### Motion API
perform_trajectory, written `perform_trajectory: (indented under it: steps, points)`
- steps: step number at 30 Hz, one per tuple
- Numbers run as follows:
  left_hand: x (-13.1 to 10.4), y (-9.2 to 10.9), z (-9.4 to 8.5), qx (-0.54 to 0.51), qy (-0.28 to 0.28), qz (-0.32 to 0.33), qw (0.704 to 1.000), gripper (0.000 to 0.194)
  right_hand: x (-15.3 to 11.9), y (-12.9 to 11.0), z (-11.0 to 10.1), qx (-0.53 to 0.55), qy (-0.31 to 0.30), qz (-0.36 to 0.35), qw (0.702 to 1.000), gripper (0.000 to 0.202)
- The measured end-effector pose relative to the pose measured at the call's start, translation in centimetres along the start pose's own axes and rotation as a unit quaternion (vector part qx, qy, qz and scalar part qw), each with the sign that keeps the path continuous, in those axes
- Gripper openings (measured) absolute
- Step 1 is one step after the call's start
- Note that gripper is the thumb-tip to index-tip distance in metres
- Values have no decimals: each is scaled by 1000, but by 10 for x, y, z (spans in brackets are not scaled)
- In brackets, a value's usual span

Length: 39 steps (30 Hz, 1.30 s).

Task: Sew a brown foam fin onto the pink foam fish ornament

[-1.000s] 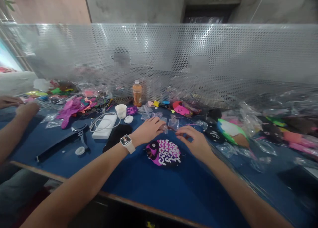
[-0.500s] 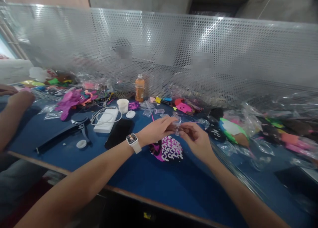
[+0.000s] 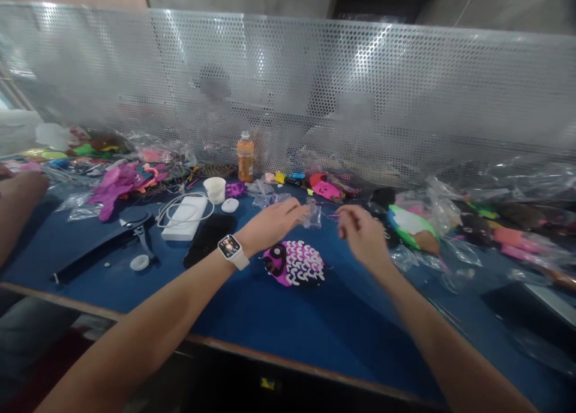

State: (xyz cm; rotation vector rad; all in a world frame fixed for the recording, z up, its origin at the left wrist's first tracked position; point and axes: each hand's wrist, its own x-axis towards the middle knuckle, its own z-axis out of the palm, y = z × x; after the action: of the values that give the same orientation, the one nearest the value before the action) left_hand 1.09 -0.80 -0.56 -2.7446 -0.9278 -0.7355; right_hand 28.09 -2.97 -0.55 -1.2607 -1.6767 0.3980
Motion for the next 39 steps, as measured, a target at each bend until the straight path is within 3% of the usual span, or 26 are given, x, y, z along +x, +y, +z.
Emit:
perform_trajectory:
  steps: [2,4,5,8,12,14,16,19,22,25,27,30,34,39]
  points:
    - [-3,-16,-3,39,-15,-69,997,40,15,19,-24,120,189,77,972,23]
    - [-8,-30,-5,81,-25,-132,988,41,25,36,-44,165,245,101,950,31]
    - [-10,-35,-6,102,-38,-150,983,40,27,42,-50,185,245,114,945,33]
    - [-18,-42,-5,147,-78,-195,967,36,23,46,-48,232,184,146,944,44]
    - [-26,-42,-6,166,-105,-234,952,34,8,34,-15,240,124,143,952,51]
    - [-26,-40,-9,173,-102,-241,950,35,1,27,0,240,68,143,958,45]
    - [-21,-34,-11,171,-80,-208,960,39,-4,22,10,243,23,145,959,31]
    - [-12,-15,-7,100,-45,-81,991,39,-9,20,17,223,-46,142,963,29]
    - [-6,8,6,0,-61,-49,997,56,-11,22,19,154,-94,112,977,33]
    - [-6,18,13,-6,-88,-28,996,59,-11,26,18,76,-100,60,990,32]
    - [-7,12,10,24,-87,-53,994,52,-10,27,17,41,-101,42,993,31]
    - [-14,-12,-2,89,-65,-163,981,39,-9,26,15,23,-96,53,994,30]
    - [-30,-47,-10,151,-116,-296,936,35,-9,21,11,22,-109,67,992,29]
    - [-30,-59,-6,133,-106,-269,948,25,-13,10,10,-7,-112,76,991,36]
